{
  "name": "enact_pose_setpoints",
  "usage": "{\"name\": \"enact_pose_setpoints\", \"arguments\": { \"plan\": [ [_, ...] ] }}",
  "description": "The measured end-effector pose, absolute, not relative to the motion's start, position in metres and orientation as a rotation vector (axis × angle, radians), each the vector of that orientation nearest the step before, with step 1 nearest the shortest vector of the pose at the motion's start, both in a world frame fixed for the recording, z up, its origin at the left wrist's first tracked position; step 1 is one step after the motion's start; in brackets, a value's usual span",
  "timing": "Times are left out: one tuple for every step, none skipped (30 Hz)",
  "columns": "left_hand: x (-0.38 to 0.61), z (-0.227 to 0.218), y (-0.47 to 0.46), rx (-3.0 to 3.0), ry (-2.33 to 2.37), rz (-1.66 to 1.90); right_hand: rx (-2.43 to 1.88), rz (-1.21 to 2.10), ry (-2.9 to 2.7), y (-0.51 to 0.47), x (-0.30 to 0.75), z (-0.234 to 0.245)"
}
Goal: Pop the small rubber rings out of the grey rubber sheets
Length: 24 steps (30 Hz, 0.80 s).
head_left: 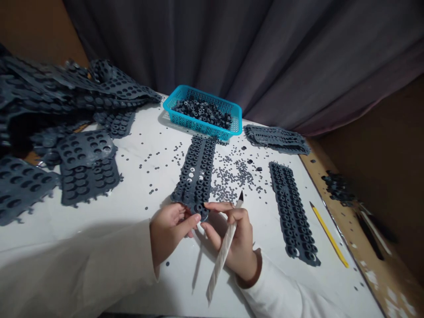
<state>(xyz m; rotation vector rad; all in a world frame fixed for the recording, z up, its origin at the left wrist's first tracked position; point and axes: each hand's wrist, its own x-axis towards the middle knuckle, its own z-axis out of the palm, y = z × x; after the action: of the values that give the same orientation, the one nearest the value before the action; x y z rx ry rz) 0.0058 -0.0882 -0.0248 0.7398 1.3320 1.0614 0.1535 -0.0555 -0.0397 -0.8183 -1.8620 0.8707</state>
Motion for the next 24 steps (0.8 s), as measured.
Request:
{"name": "enact_pose_setpoints", "arguments": {
  "plan": [
    [0.0056,-0.0237,-0.0878,0.742,1.342,1.054,-0.824,0.87,-1.868,-0.0552,0.1532,-0.0394],
    [0.0054,-0.0225,-0.0873,0.742,1.352,1.044,-0.827,0.868,-1.874,-0.055,0.1528,-0.039],
    [0.0051,-0.0214,-0.0868,0.74,1.361,1.032,-0.83,0.866,-1.881,-0.0548,0.1525,-0.0387],
    [0.0049,-0.0205,-0.0863,0.737,1.368,1.021,-0.833,0.864,-1.882,-0.0547,0.1523,-0.0384],
    [0.0048,-0.0198,-0.0859,0.736,1.373,1.012,-0.84,0.863,-1.877,-0.0548,0.1521,-0.0382],
    [0.0046,-0.0195,-0.0856,0.735,1.377,1.005,-0.847,0.864,-1.869,-0.055,0.152,-0.038],
    [0.0046,-0.0195,-0.0856,0.735,1.38,1.003,-0.852,0.865,-1.86,-0.0553,0.1519,-0.0379],
    [0.0046,-0.0198,-0.0857,0.736,1.385,1.003,-0.858,0.866,-1.853,-0.0556,0.152,-0.0377],
    [0.0047,-0.0203,-0.086,0.737,1.39,1.004,-0.864,0.867,-1.849,-0.056,0.152,-0.0376],
    [0.0048,-0.021,-0.0863,0.738,1.395,1.006,-0.869,0.869,-1.845,-0.0563,0.1521,-0.0375],
    [0.0049,-0.0218,-0.0868,0.74,1.399,1.007,-0.875,0.872,-1.84,-0.0565,0.1521,-0.0373],
    [0.0051,-0.0226,-0.0872,0.746,1.4,1.008,-0.884,0.879,-1.831,-0.0567,0.1521,-0.0372],
    [0.0051,-0.0234,-0.0875,0.755,1.399,1.007,-0.894,0.89,-1.819,-0.0568,0.1521,-0.0371],
    [0.0051,-0.0242,-0.0877,0.768,1.395,1.007,-0.903,0.904,-1.808,-0.0567,0.152,-0.037],
    [0.0051,-0.025,-0.0879,0.78,1.39,1.009,-0.91,0.915,-1.799,-0.0567,0.1519,-0.037],
    [0.005,-0.0259,-0.0879,0.792,1.388,1.01,-0.916,0.921,-1.794,-0.0565,0.1517,-0.0369],
    [0.0049,-0.0267,-0.0878,0.8,1.386,1.012,-0.92,0.921,-1.792,-0.0564,0.1515,-0.0369],
    [0.0047,-0.0275,-0.0876,0.806,1.384,1.013,-0.924,0.918,-1.793,-0.0562,0.1512,-0.0369],
    [0.0045,-0.0283,-0.0875,0.812,1.38,1.016,-0.927,0.912,-1.792,-0.056,0.151,-0.0369],
    [0.0043,-0.0288,-0.0874,0.816,1.373,1.018,-0.929,0.907,-1.791,-0.0559,0.1508,-0.0369],
    [0.0041,-0.0292,-0.0874,0.819,1.366,1.018,-0.93,0.903,-1.79,-0.0557,0.1506,-0.0369],
    [0.004,-0.0293,-0.0875,0.822,1.355,1.017,-0.929,0.901,-1.789,-0.0555,0.1504,-0.0368],
    [0.0039,-0.0291,-0.0877,0.821,1.348,1.019,-0.929,0.9,-1.789,-0.0553,0.1503,-0.0368],
    [0.0039,-0.0288,-0.088,0.818,1.343,1.021,-0.929,0.9,-1.788,-0.0552,0.1502,-0.0367]
  ]
}}
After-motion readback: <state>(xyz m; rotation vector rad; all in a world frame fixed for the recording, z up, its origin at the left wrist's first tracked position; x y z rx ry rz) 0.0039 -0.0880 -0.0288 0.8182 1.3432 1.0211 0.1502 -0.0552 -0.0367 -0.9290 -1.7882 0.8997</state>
